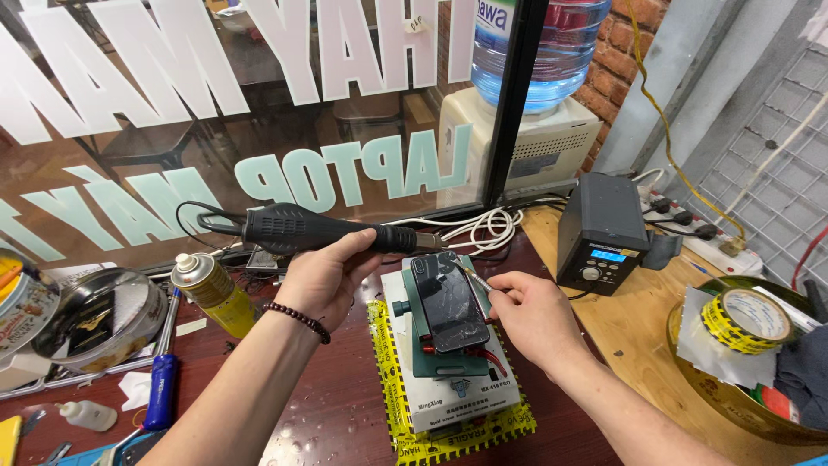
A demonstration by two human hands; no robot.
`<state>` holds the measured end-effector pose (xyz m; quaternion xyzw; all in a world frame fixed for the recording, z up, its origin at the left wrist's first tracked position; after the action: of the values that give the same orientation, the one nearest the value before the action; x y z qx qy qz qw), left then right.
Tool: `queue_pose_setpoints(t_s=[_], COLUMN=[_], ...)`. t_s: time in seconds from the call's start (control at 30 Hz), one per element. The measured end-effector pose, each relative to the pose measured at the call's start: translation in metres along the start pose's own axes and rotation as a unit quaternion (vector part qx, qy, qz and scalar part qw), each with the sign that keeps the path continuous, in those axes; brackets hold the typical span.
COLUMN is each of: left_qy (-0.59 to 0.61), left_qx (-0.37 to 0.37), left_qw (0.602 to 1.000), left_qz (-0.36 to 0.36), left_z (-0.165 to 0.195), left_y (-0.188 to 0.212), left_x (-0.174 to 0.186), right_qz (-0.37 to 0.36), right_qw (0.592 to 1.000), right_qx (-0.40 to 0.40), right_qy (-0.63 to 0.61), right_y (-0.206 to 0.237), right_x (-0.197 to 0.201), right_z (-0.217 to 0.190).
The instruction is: The person secures a cracked smartphone in a green metal jig, then uses a heat gun and a metal tool to work on the device's edges. They remove the phone from the jig, adjust the jig with a screwdriver, and place the phone back into the jig for further work.
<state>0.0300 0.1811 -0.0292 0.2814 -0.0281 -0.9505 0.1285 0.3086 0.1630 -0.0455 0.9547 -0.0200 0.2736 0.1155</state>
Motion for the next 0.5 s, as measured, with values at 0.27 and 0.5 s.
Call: queue_pose_setpoints(t_s=[0.27, 0.5], left_qy=[-0.016, -0.017], left_qx=[0.018, 0.028], left_qw=[1.0, 0.999], left_qz=[0.005, 0.008], left_z=[-0.014, -0.019], left_y=[0.004, -0.006], left_x=[0.002, 0.005], right_qz=[0.027, 0.045], right_qw=[0.998, 0.995], right_qx=[0.021, 0.041], right_qy=[0.044, 0.076], right_y=[-0.006, -0.007], right_x=[-0.002, 0.0], right_z=[0.0, -0.008])
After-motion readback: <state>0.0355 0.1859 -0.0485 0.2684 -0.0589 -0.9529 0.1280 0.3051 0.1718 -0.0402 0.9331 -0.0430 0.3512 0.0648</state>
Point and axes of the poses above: each hand's wrist, its own y-axis away from the middle knuckle, its own x-axis out of the back of the hand, z = x × y, the point moved 5 cm from there along -y, towards the middle knuckle, and after that the axes turned 8 degrees about -x, right-handed, at the moved point
